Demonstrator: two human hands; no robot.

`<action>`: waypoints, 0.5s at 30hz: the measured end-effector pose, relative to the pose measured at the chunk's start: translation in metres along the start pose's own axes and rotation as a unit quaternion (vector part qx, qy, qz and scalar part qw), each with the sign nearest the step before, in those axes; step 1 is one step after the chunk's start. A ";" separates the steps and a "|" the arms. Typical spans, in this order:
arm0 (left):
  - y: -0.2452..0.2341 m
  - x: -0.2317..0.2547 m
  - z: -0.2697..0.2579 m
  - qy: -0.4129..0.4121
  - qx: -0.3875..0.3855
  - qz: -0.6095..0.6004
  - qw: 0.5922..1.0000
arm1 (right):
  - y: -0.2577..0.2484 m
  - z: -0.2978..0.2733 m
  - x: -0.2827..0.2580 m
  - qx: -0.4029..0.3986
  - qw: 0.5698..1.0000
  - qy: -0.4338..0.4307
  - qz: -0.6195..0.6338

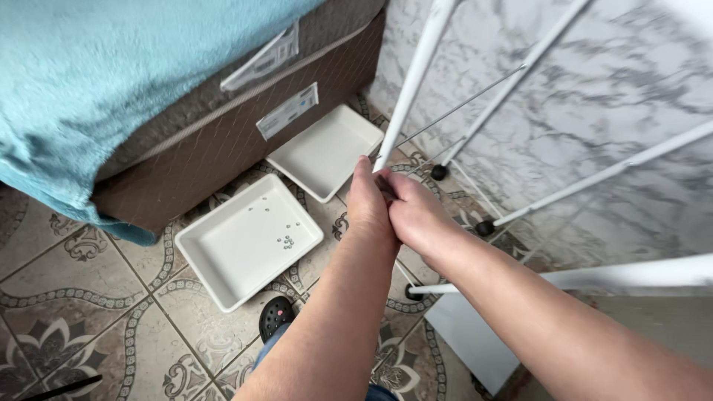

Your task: The person assembles a white metal rack by inserting bolts and tightening them with a small wrench. They attach vertical poles to horizontal supports and secure the joints, then lift and reposition the frame to continue assembly.

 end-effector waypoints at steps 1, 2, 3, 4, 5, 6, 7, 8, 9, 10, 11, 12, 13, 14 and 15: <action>0.015 0.002 -0.019 0.009 -0.027 -0.021 0.999 | -0.019 -0.016 -0.025 0.052 0.992 -0.086 -0.073; 0.032 0.006 -0.041 0.021 -0.056 -0.042 0.997 | -0.038 -0.035 -0.054 0.103 0.969 -0.173 -0.144; 0.048 0.007 -0.066 0.021 -0.088 -0.071 0.993 | -0.054 -0.057 -0.084 0.152 0.930 -0.256 -0.213; 0.066 0.006 -0.094 0.020 -0.122 -0.100 0.987 | -0.070 -0.081 -0.107 0.156 0.929 -0.295 -0.157; 0.083 0.008 -0.122 0.018 -0.156 -0.129 0.979 | -0.088 -0.105 -0.130 0.158 0.924 -0.333 -0.100; 0.101 0.005 -0.146 0.003 -0.168 -0.094 0.981 | -0.105 -0.124 -0.156 0.202 0.881 -0.401 -0.150; 0.117 -0.001 -0.170 -0.011 -0.181 -0.059 0.982 | -0.124 -0.141 -0.179 0.243 0.829 -0.463 -0.200; 0.129 -0.012 -0.193 -0.012 -0.176 0.027 0.984 | -0.139 -0.154 -0.199 0.283 0.766 -0.520 -0.249; 0.140 -0.021 -0.212 -0.010 -0.169 0.112 0.979 | -0.150 -0.153 -0.212 0.315 0.746 -0.500 -0.306; 0.153 -0.026 -0.224 -0.041 -0.205 0.064 0.976 | -0.155 -0.151 -0.219 0.328 0.733 -0.470 -0.367; 0.166 -0.029 -0.231 -0.070 -0.240 0.014 0.968 | -0.156 -0.145 -0.223 0.339 0.716 -0.438 -0.426; 0.168 -0.039 -0.239 -0.116 -0.262 -0.036 0.957 | -0.162 -0.137 -0.219 0.330 0.758 -0.389 -0.406; 0.164 -0.043 -0.242 -0.119 -0.268 0.028 0.955 | -0.166 -0.122 -0.217 0.322 0.797 -0.338 -0.385; 0.164 -0.036 -0.238 -0.113 -0.286 0.100 0.946 | -0.172 -0.112 -0.215 0.326 0.826 -0.293 -0.355; 0.164 -0.033 -0.239 -0.106 -0.305 0.171 0.931 | -0.173 -0.115 -0.213 0.327 0.832 -0.283 -0.349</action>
Point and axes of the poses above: each hand's wrist, its own z-axis towards the middle knuckle, its own y-axis out of the palm, x = y × z, the point moved 5 cm from there along z, towards the middle knuckle, and after that the axes turned 2 degrees about x, right-handed, at the moved point
